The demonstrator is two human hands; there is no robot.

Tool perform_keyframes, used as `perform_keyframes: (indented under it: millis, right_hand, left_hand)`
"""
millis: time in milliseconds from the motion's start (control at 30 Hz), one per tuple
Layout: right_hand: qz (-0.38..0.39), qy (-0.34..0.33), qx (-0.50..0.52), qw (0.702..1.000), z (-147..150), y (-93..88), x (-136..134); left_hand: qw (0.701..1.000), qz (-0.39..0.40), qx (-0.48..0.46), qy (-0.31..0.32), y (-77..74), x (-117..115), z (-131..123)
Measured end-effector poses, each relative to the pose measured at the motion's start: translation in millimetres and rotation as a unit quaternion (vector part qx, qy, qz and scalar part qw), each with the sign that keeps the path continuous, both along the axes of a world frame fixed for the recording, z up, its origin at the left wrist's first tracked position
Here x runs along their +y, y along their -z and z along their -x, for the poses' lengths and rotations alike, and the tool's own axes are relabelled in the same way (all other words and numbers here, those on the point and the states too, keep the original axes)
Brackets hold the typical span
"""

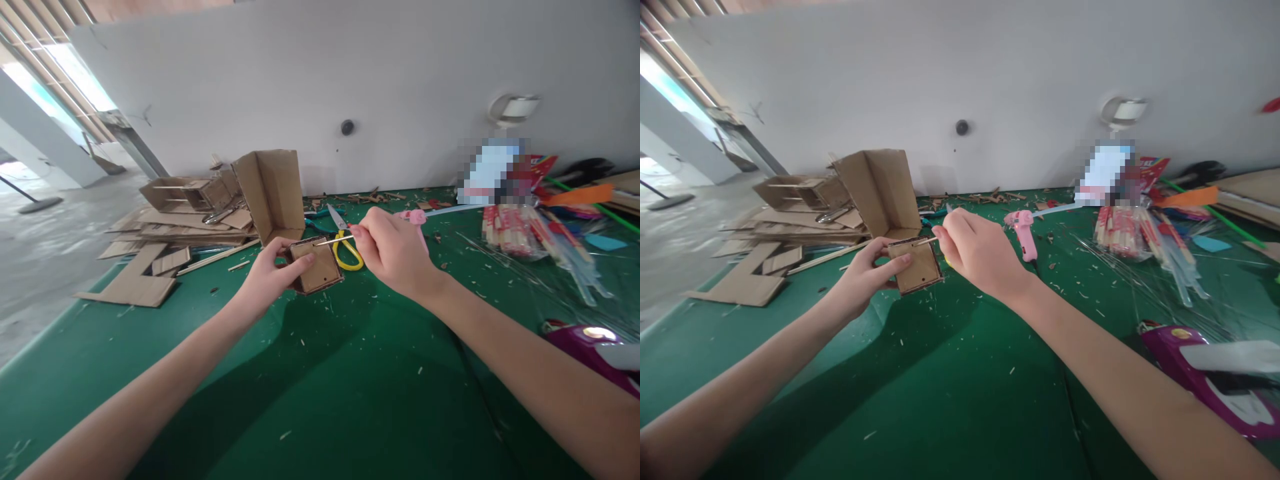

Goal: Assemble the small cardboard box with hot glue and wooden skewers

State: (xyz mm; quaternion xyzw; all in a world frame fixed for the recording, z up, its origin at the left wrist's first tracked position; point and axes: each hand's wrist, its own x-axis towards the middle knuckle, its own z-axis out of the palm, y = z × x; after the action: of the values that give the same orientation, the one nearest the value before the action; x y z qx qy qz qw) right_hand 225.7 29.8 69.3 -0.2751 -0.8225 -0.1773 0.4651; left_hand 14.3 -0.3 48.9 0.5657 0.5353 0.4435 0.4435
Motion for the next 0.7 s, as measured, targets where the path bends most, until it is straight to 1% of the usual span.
perform_keyframes:
  millis: [233,533,700]
  right_hand:
    - [0.012,0.012,-0.01,1.0,0.2,1.4,0.5]
    - [0.026,-0.009,0.013,1.0,-1.1,3.7,2.1]
    - [0.034,-0.014,0.022,0.999,-0.3,4.1,1.9]
  left_hand:
    - [1.0,-0.009,0.026,-0.001,1.3,1.1,0.7]
    - [1.0,0.009,-0.006,-0.012,-0.2,0.9,1.9]
    - [1.0,0.011,-0.013,-0.005,-0.5,0.8,1.9]
